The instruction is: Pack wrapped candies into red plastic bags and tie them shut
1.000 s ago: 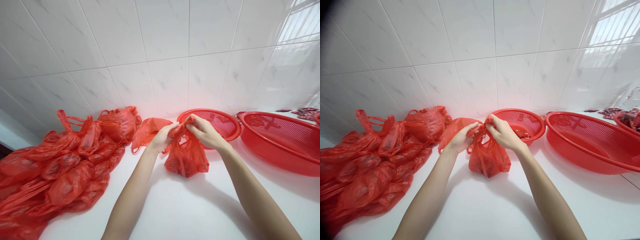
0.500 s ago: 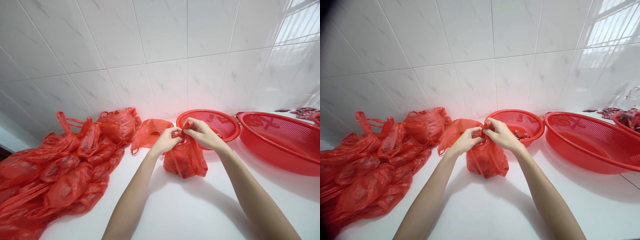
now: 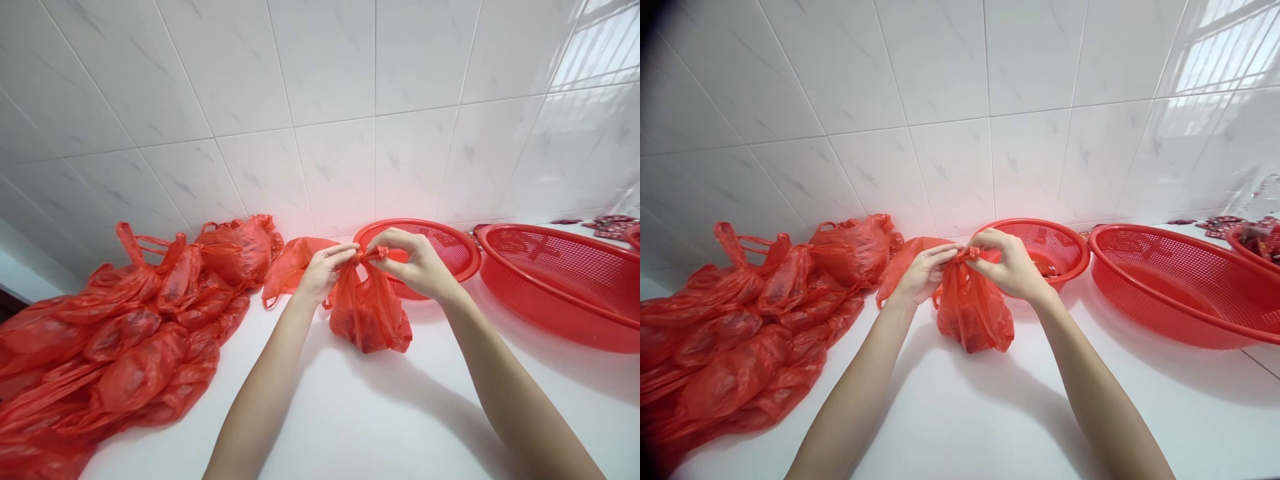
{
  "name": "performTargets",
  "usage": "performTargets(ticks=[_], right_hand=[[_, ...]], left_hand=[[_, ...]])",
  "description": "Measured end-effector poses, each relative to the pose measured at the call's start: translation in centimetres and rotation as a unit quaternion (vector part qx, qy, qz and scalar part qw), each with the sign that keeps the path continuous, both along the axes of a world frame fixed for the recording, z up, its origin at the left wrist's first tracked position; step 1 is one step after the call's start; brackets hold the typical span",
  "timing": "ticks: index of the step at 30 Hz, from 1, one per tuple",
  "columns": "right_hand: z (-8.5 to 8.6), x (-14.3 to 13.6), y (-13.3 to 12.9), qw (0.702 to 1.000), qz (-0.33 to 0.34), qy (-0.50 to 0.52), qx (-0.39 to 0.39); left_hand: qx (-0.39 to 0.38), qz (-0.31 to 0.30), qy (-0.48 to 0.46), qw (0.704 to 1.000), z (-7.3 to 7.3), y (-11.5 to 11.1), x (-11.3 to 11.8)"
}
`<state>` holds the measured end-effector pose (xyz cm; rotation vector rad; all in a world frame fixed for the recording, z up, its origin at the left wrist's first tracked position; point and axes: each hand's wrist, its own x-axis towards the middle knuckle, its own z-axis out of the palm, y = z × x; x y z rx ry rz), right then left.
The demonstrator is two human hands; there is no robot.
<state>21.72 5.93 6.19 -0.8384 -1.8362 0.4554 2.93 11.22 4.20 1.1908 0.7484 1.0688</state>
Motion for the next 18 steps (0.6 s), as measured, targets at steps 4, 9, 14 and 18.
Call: performTargets(ticks=[4,9,14,18], right_hand=[[0.3,0.4,-0.6,0.991,0.012,-0.132,-0.004],[0.8,0.7,-1.6,0.945,0.1,-0.309,-0.049],[1.0,0.7,-2.1,0.926,0.172,-0.324,-0.092],[1.4,1.2,-2.0,0.961,0.133,-0.222,-0.099]], left_hand=[[0.016,0.091,0.02,0.996,-1.1,1.4,-0.3],[0.015,0.197,0.062,0.978,-3.7,3.9,-1.2],[0.004,0.226,0.068,0.972,-5.3,5.0,-1.8],[0.027,0.24,0.046,0.969,-3.9,5.0,-1.8]])
